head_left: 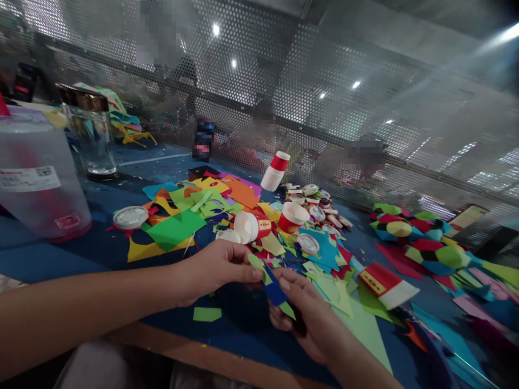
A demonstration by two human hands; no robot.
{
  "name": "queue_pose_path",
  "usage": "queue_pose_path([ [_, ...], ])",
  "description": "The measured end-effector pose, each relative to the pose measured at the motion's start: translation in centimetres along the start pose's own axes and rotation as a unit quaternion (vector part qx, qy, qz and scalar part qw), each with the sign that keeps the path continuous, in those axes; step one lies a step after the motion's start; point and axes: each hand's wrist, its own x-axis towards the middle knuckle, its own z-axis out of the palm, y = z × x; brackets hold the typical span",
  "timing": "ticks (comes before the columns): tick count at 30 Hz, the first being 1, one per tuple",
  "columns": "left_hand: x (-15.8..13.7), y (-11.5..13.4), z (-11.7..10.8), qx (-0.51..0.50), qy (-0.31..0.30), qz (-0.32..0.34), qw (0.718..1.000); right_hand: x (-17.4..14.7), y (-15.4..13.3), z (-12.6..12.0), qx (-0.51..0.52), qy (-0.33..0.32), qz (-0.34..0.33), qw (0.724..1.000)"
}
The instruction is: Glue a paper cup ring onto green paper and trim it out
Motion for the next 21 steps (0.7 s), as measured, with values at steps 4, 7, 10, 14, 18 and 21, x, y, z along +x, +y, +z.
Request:
queue_pose_path([
  [4,0.18,-0.41,-0.18,0.02,0.024,0.003,1.0,0.15,0.36,-0.05,-0.027,0.039,-0.009,0.999],
  [7,0.33,-0.7,-0.39,0.04,0.042,0.0,0.998,0.15,0.32,-0.06,-0.047,0.061,-0.02,0.997],
  [10,0.42,-0.86,-0.48,0.059,0.056,-0.005,0.997,0.14,0.21,-0.01,-0.062,0.061,-0.03,0.996],
  [14,0.48,-0.94,-0.44,0.07,0.062,-0.015,0.995,0.2,0.21,0.04,-0.059,0.056,-0.025,0.996],
  [18,0.45,-0.93,-0.27,0.082,0.059,-0.013,0.995,0.25,0.27,0.04,-0.049,0.051,-0.014,0.997],
  [21,0.33,-0.74,-0.02,0.069,0.059,-0.018,0.996,0.22,0.25,0.11,-0.046,0.061,-0.008,0.997],
])
